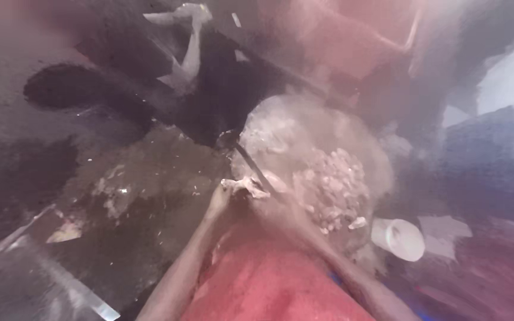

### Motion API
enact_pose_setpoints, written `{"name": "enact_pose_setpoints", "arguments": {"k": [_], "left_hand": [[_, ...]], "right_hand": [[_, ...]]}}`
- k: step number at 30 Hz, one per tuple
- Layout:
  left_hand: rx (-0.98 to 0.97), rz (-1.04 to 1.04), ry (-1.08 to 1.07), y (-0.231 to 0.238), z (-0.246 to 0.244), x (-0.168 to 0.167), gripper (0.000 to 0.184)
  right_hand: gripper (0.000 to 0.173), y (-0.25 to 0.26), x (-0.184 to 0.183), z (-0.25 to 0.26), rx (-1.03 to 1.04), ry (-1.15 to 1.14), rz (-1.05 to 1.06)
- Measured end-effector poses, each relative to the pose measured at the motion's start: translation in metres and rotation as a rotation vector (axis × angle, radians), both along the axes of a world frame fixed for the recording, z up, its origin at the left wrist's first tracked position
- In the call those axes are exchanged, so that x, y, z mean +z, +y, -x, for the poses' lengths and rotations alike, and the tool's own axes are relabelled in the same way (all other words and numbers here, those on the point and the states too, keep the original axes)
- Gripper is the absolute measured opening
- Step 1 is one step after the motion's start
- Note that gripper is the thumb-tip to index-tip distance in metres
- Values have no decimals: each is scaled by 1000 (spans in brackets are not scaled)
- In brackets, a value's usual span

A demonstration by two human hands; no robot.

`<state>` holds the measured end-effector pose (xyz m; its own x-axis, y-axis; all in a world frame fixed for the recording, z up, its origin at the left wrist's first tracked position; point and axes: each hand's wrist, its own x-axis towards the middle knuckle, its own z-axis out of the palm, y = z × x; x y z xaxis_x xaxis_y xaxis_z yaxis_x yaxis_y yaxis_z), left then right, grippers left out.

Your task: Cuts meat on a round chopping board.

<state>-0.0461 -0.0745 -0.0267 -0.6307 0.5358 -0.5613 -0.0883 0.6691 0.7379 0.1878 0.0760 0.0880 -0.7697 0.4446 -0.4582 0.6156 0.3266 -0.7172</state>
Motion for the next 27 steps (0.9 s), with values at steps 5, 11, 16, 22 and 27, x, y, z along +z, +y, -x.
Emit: {"name": "enact_pose_setpoints", "arguments": {"k": [5, 11, 16, 22, 27], "left_hand": [[13, -62, 15, -6, 8, 19, 33], [246, -316, -203, -27, -6, 66, 24], [302, -402, -558, 6, -65, 56, 23], [317, -297, -641, 25, -117, 31, 28], [316, -342, -623, 15, -111, 44, 21]], "right_hand": [[57, 20, -32, -43, 86, -315, 106], [47, 19, -54, -90, -205, -160, 12], [49, 17, -3, -52, -362, 43, -12], [52, -7, 6, -45, -185, -9, 50], [55, -16, -59, -71, -148, -138, 35]]}}
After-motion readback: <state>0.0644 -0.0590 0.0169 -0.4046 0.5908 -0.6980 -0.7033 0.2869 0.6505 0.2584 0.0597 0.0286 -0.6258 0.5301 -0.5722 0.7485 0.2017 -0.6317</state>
